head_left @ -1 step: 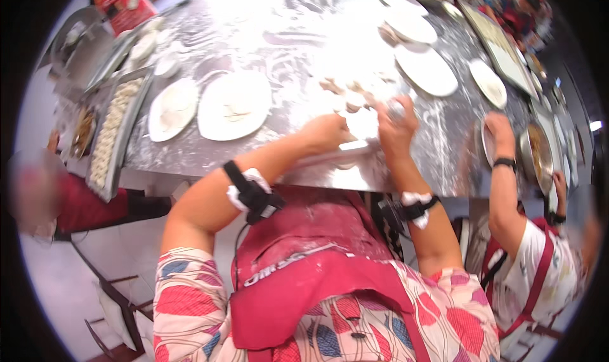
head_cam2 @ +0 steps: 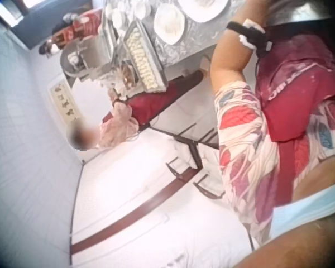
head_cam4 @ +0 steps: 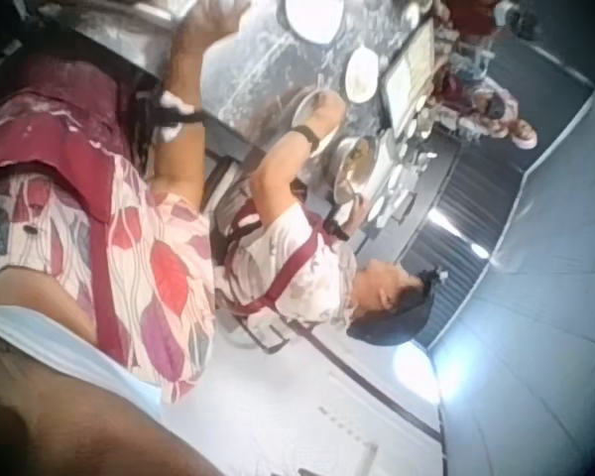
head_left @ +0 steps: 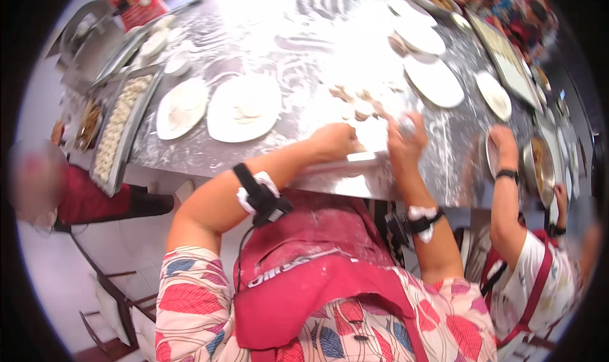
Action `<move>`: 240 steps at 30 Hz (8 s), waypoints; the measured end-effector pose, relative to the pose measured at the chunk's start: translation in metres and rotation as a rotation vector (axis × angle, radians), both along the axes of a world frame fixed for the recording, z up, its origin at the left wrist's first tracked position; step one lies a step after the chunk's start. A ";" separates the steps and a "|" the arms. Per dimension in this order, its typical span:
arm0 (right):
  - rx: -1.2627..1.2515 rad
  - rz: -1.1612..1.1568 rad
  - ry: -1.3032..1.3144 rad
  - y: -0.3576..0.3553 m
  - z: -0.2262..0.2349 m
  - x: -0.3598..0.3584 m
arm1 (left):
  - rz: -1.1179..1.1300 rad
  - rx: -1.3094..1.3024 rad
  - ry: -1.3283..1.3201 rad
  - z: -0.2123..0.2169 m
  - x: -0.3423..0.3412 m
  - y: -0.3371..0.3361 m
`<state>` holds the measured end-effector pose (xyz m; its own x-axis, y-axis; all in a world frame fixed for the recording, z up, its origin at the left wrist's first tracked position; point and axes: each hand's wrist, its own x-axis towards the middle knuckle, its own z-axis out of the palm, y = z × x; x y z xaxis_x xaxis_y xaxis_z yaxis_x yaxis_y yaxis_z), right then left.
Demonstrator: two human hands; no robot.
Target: The person prepares dumpling wrappers by using a rolling pin on small pieces of dough on a floured table.
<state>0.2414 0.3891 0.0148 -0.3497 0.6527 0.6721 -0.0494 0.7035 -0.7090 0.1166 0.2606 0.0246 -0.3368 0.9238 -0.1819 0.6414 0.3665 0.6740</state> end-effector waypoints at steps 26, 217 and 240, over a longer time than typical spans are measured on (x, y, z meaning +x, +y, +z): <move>-0.231 0.133 -0.030 -0.022 -0.015 0.057 | 0.442 0.207 -0.015 0.026 -0.130 -0.115; 0.018 0.118 -0.006 0.025 -0.005 -0.043 | 0.066 0.036 -0.003 0.000 -0.016 0.014; -0.192 0.127 -0.086 0.014 -0.028 0.023 | 0.037 -0.083 0.058 0.006 -0.011 -0.009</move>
<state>0.2647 0.4035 -0.0128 -0.4871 0.7132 0.5040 -0.0626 0.5472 -0.8347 0.1056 0.2518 0.0306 -0.3827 0.8931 -0.2363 0.6631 0.4437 0.6029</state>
